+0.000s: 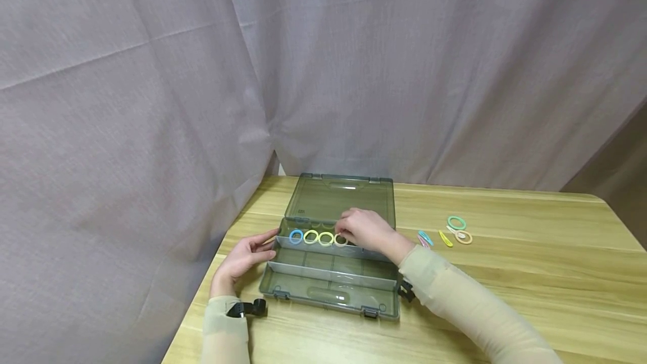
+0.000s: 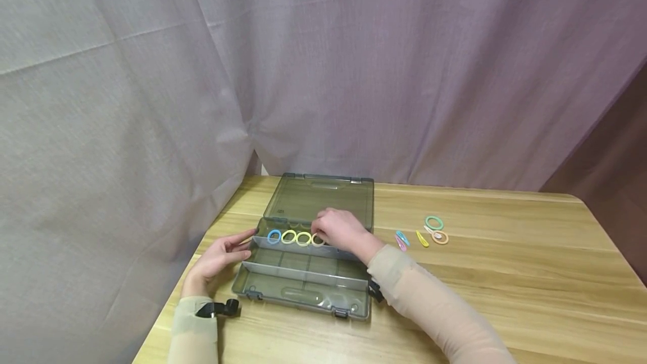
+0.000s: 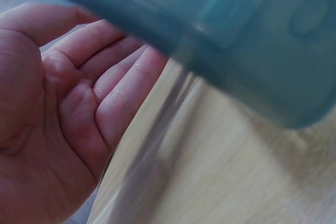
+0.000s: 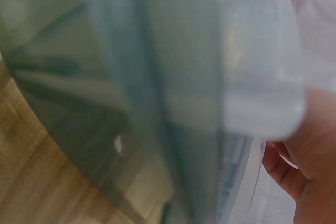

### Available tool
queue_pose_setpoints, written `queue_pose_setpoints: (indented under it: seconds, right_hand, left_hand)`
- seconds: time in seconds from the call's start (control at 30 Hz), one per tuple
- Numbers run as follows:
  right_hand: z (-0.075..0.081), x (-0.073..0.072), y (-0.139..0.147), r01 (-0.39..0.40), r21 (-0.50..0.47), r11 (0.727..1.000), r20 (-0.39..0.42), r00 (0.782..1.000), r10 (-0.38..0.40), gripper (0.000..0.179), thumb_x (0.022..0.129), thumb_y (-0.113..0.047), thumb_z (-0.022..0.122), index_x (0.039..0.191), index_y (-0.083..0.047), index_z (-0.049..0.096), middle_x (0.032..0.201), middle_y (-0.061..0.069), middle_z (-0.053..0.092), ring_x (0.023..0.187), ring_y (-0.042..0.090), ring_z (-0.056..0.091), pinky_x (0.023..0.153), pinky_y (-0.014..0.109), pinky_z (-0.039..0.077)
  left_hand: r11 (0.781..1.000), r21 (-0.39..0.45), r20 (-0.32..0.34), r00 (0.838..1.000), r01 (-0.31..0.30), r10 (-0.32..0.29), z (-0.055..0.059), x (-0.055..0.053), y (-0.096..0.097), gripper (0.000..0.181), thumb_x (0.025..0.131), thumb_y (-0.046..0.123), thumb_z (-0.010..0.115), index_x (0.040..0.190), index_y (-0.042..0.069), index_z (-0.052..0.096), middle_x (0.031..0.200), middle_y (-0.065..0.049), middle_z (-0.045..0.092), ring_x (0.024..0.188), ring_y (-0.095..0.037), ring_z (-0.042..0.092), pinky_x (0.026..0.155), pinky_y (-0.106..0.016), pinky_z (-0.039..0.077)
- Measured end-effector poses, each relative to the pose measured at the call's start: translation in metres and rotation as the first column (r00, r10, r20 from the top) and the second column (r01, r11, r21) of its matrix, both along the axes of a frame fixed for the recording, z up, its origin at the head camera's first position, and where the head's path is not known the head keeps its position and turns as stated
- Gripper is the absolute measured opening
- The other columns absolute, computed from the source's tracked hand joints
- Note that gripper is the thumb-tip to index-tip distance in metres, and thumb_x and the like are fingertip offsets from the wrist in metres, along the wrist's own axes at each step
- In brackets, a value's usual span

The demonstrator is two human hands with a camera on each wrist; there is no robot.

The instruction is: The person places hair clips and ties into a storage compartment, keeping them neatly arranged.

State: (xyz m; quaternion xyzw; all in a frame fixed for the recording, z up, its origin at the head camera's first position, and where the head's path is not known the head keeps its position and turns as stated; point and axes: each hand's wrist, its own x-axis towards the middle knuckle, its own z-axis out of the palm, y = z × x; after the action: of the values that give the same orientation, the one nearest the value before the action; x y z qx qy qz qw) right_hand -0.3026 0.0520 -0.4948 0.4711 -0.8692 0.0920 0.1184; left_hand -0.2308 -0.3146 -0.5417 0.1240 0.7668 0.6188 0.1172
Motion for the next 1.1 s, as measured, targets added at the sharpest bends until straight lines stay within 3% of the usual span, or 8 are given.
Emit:
queue_pose_setpoints:
  seconds: [0.7, 0.93, 1.1]
  right_hand:
    - [-0.001, -0.005, 0.004, -0.004, -0.075, 0.997, 0.083, 0.997, 0.01, 0.007, 0.096, -0.009, 0.081, 0.099, -0.015, 0.082, 0.098, -0.004, 0.075, 0.089, 0.015, 0.071, 0.077, 0.033, 0.063]
    - [0.0, -0.005, 0.025, 0.085, -0.175, 0.981, 0.218, 0.975, -0.045, 0.008, 0.099, -0.014, 0.079, 0.106, -0.016, 0.083, 0.103, -0.007, 0.075, 0.092, 0.012, 0.071, 0.081, 0.036, 0.062]
    - [-0.001, -0.004, 0.053, 0.182, -0.27, 0.945, 0.276, 0.955, -0.105, 0.011, 0.099, -0.013, 0.078, 0.109, -0.012, 0.083, 0.103, -0.006, 0.076, 0.091, 0.012, 0.071, 0.082, 0.04, 0.062]
  left_hand:
    - [1.0, 0.013, 0.005, 1.0, -0.002, 0.002, 0.0, -0.003, -0.002, 0.068, 0.098, 0.003, 0.073, 0.159, -0.006, 0.044, 0.166, -0.021, 0.038, 0.149, -0.045, 0.041, 0.118, -0.031, 0.041]
    - [1.0, 0.018, 0.007, 1.0, -0.001, 0.001, -0.001, -0.005, -0.001, 0.068, 0.098, 0.003, 0.074, 0.159, -0.005, 0.044, 0.166, -0.021, 0.038, 0.149, -0.045, 0.041, 0.118, -0.033, 0.041]
    - [1.0, 0.023, 0.003, 1.0, 0.0, 0.0, -0.002, -0.007, 0.0, 0.068, 0.098, 0.004, 0.074, 0.158, -0.005, 0.045, 0.166, -0.021, 0.039, 0.148, -0.045, 0.042, 0.118, -0.032, 0.041]
